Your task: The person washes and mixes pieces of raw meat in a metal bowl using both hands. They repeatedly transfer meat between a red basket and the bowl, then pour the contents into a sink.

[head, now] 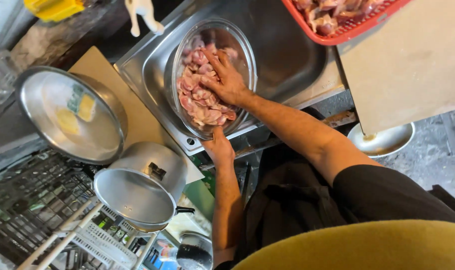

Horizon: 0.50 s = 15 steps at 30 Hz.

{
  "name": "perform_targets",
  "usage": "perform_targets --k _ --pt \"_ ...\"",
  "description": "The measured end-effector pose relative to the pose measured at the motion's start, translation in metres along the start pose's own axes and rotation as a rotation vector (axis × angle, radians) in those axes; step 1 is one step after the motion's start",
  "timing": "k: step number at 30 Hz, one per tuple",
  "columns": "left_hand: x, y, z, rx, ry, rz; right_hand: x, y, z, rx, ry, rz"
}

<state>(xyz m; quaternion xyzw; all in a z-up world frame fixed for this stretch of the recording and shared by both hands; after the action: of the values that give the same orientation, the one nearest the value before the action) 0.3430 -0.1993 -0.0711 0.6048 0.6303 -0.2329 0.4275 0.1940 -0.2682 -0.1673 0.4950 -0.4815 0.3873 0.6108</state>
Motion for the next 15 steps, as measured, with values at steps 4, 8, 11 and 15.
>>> perform_targets --k 4,8,11,15 --pt "0.015 0.018 0.008 -0.083 -0.211 0.446 -0.011 -0.003 -0.001 -0.078 0.032 0.137" --pt "0.003 0.009 -0.001 -0.108 -0.356 0.542 -0.036 -0.013 -0.001 -0.164 0.025 0.205" --pt "-0.012 0.000 -0.008 -0.097 -0.533 0.606 -0.045 -0.009 -0.003 -0.288 0.225 0.392" --pt "-0.026 -0.007 -0.012 -0.123 -0.794 0.699 -0.060 -0.006 -0.002 -0.312 0.195 0.506"
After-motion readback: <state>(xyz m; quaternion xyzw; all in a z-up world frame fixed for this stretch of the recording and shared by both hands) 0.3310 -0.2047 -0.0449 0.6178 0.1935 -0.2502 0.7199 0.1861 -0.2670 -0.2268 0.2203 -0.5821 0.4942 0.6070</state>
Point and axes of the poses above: each hand's wrist, its own z-axis towards the middle knuckle, its own y-axis out of the back of the hand, x = y × z, the point moved 5 cm from there along z, towards the middle knuckle, and after that the axes turned 15 degrees about y, right-handed, at the moved point
